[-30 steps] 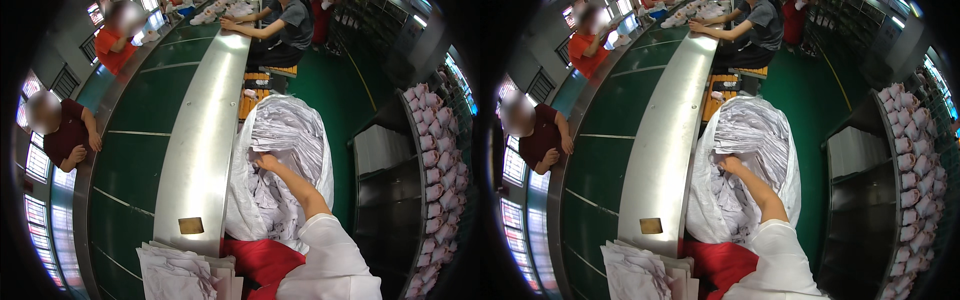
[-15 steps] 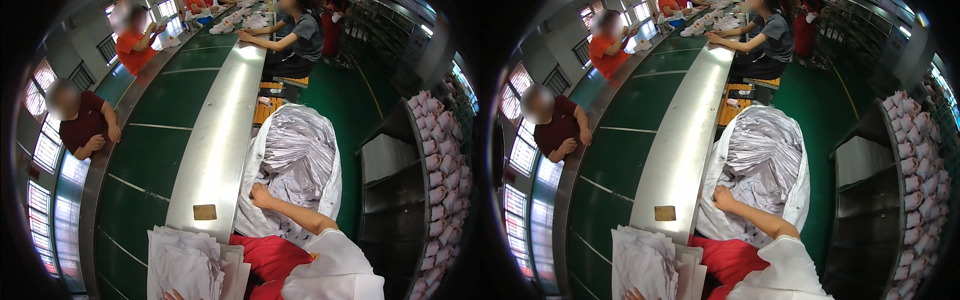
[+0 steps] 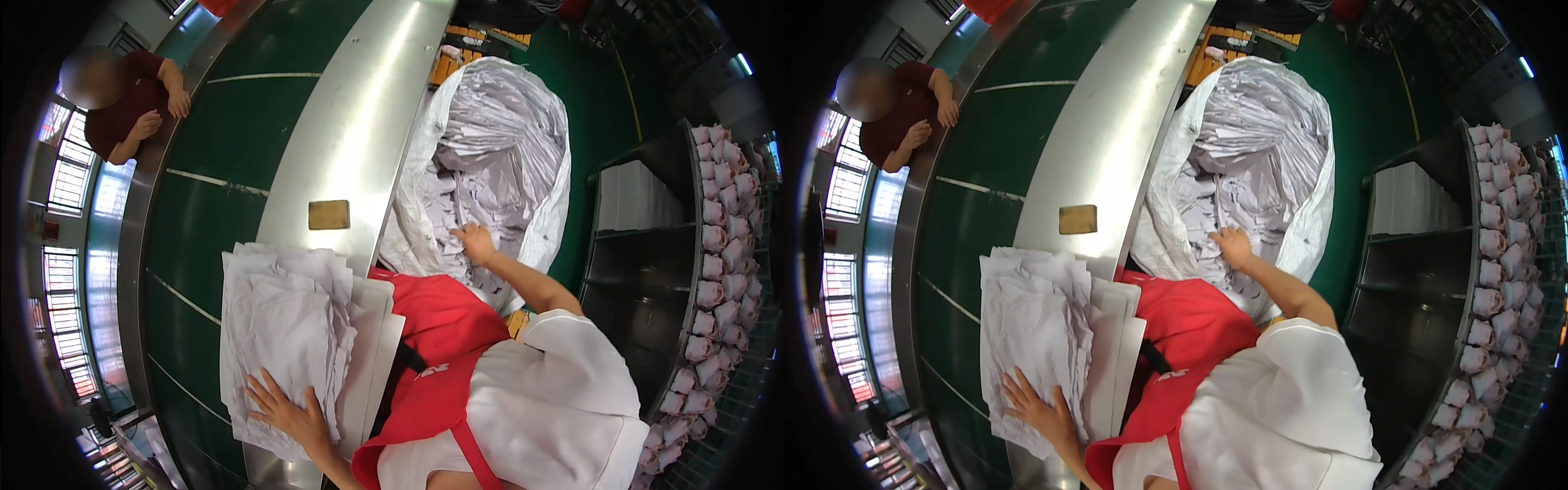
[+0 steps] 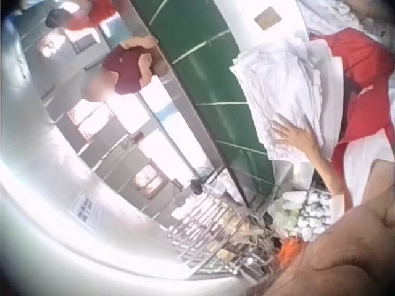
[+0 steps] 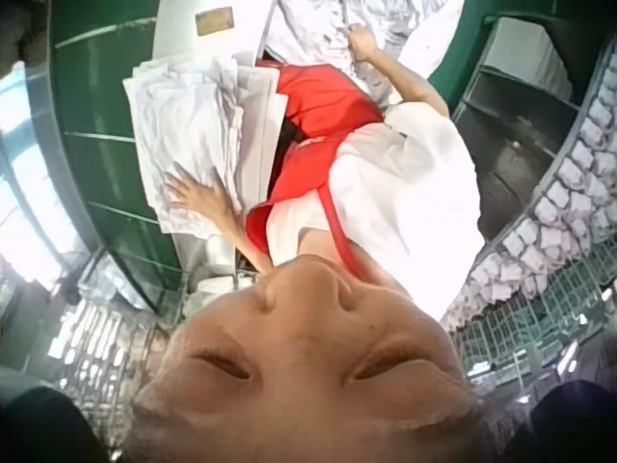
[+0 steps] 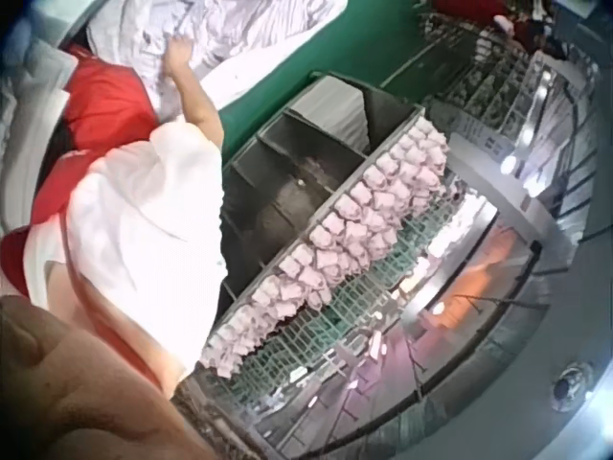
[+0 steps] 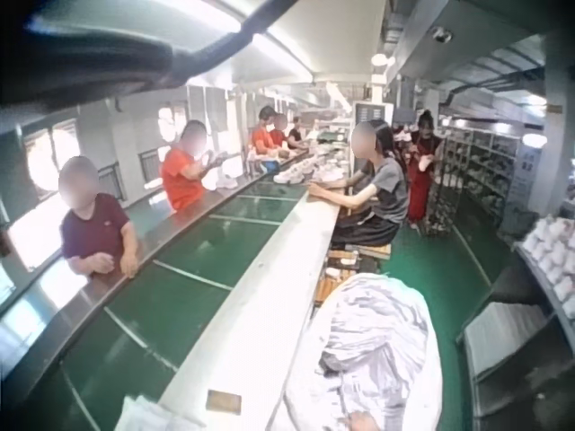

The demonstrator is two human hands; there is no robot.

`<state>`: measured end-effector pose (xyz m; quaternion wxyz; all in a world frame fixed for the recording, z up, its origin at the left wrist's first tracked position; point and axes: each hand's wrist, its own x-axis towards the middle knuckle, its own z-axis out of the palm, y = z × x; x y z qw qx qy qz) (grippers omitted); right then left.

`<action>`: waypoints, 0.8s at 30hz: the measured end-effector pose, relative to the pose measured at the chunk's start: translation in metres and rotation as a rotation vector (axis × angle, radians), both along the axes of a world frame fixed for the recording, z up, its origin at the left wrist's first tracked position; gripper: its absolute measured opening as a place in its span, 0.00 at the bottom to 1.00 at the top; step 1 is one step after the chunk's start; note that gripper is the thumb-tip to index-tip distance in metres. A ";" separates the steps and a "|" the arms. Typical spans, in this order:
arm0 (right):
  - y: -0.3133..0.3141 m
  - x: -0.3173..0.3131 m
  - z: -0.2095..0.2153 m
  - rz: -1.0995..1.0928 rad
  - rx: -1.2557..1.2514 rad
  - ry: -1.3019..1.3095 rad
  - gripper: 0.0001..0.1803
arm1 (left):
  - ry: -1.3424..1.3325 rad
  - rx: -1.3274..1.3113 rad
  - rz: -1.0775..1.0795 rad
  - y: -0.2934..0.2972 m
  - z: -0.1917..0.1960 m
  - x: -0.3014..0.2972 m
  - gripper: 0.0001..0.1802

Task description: The person repeatedly picks up white garments from a large sack, unfolds them on a metal table, and folds them into neat stacks. They continue this process, occasionally adjusting the pile and reaching back into the sack for more items.

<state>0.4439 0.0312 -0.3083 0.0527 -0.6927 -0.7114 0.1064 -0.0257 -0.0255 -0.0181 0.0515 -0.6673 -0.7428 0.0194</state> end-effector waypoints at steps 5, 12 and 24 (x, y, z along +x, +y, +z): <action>-0.037 0.042 0.039 0.103 -0.077 0.136 0.28 | -0.015 0.014 0.011 -0.004 0.001 0.000 0.43; 0.001 0.022 0.071 -0.218 0.051 0.350 0.27 | -0.047 0.018 0.016 -0.006 -0.002 0.001 0.43; 0.111 -0.016 0.046 -0.360 0.054 0.348 0.28 | -0.114 -0.042 0.036 -0.005 0.025 0.002 0.47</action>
